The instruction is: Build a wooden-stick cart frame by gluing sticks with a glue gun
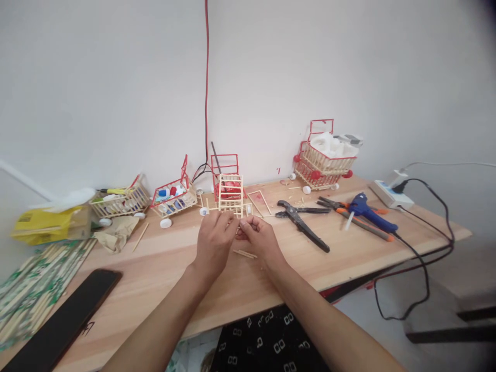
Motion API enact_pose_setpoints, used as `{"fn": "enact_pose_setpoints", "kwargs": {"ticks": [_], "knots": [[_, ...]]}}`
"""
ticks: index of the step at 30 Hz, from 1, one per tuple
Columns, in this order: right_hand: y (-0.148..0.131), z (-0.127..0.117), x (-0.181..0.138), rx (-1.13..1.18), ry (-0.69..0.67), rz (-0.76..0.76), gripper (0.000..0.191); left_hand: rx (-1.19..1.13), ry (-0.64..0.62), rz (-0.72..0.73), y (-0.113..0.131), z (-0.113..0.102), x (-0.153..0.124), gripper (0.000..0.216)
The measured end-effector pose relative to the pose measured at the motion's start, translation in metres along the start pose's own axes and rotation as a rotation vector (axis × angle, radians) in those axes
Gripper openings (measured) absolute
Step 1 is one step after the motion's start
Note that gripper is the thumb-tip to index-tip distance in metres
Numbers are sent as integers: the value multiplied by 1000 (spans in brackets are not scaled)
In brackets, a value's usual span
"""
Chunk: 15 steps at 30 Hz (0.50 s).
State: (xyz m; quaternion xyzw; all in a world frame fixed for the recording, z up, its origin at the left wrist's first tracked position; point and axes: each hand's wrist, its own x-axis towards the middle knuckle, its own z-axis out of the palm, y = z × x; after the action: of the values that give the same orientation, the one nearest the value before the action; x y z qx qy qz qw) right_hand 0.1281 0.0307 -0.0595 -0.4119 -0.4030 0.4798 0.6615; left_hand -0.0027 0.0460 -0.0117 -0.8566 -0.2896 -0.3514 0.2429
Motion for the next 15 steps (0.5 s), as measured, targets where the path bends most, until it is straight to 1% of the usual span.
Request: {"fn": "enact_pose_setpoints", "kwargs": {"ticks": [4,15], "knots": [[-3,2,-2,54,13,15,24,4,-15,5,0,-1,1,9],[-1,6,-2,87,52,-26,27,38,-37,9,1,-2,3,13]]}}
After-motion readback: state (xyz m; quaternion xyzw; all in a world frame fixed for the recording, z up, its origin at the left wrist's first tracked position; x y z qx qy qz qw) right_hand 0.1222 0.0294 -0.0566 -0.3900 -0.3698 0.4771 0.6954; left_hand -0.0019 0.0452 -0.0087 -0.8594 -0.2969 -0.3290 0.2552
